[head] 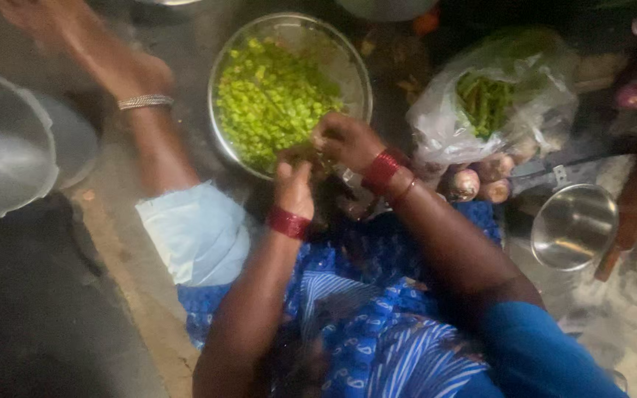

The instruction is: The person sits on the floor and uses a traditional boti knife to chop green chilies into small pieces. The chopped chilies are collected in a metal bowl placed directly in front of them.

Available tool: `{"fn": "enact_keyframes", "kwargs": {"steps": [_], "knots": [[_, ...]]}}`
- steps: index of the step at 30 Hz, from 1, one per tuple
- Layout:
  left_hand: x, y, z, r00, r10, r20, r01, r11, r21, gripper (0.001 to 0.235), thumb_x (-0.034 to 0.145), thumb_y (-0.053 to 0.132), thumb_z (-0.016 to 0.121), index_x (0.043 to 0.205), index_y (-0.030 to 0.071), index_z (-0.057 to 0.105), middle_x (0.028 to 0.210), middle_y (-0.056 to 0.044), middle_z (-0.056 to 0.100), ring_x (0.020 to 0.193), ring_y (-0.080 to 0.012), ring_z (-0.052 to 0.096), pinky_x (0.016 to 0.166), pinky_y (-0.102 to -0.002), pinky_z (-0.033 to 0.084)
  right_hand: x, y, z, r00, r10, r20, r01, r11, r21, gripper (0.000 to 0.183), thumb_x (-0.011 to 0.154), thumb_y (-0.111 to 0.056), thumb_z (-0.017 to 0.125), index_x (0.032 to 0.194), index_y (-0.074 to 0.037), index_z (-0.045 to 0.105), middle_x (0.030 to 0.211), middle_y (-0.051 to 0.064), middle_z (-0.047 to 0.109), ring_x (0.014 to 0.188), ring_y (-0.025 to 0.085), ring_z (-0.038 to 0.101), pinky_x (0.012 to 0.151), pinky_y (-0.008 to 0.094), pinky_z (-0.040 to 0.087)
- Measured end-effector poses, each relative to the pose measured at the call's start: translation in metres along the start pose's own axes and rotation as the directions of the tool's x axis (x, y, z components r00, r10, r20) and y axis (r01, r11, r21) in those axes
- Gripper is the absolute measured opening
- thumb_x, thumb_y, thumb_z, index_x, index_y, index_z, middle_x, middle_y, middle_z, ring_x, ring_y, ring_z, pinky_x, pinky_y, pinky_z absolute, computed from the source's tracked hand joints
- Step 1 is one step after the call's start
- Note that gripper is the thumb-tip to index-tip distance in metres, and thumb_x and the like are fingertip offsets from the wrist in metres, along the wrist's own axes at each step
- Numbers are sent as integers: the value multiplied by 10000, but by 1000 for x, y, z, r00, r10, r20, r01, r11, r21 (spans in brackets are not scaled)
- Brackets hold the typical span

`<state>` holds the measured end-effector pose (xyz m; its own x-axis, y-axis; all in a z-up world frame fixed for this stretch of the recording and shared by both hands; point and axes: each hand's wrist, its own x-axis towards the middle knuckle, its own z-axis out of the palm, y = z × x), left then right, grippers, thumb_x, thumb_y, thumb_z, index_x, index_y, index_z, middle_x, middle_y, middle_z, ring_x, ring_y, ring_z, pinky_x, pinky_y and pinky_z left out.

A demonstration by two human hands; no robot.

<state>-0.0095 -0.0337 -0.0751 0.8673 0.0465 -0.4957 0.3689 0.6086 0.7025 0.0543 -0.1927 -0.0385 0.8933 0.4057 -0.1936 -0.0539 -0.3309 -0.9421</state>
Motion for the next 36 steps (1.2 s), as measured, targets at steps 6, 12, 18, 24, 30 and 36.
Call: {"fn": "enact_keyframes", "kwargs": {"steps": [6,12,18,24,30,36], "knots": [[4,40,-5,996,70,-57,-72,997,-41,230,960,47,604,1182,96,568,1085,-34,595,935,-155,590,804,-329,527,3,-11,-3,946,285,153,-317,727,609,192,1058,-134,611,1215,-67,699,949,-8,646,818,76,591,748,236,505],[-1,66,11,988,149,-40,-150,989,-5,268,1089,250,555,1281,68,595,1237,-80,601,1119,-187,564,953,-356,443,1,-45,-26,956,244,165,-293,723,626,244,1039,-127,606,1279,-123,651,939,-39,642,819,58,596,730,221,494],[2,66,10,941,294,165,-251,938,-238,485,1131,374,492,1471,30,527,1503,-88,543,1423,-207,476,1271,-413,319,-7,-39,-69,854,-87,-513,-40,972,-231,147,1033,-23,641,1158,-79,697,1020,13,724,916,129,692,788,295,587],[2,68,17,920,329,212,-304,942,-143,532,1144,400,458,1519,26,500,1547,-82,530,1386,-197,487,1215,-386,342,-57,-2,-182,723,-197,-662,66,974,-219,197,1012,54,614,1161,-44,699,1108,105,722,972,175,681,861,320,580],[-3,76,22,939,296,177,-294,955,-37,522,1123,412,492,1502,54,504,1552,-74,516,1368,-180,487,1164,-351,366,-142,94,-258,833,89,-546,-482,600,-639,144,1007,-170,660,939,-127,779,830,122,749,691,257,719,619,380,554],[-8,76,24,942,292,164,-293,956,-15,408,1103,312,544,1438,80,534,1507,-72,537,1388,-201,487,1184,-381,384,-110,198,-233,722,357,-592,-685,256,-682,329,1004,-411,598,1004,-125,763,921,236,722,819,442,698,678,534,547]]}}
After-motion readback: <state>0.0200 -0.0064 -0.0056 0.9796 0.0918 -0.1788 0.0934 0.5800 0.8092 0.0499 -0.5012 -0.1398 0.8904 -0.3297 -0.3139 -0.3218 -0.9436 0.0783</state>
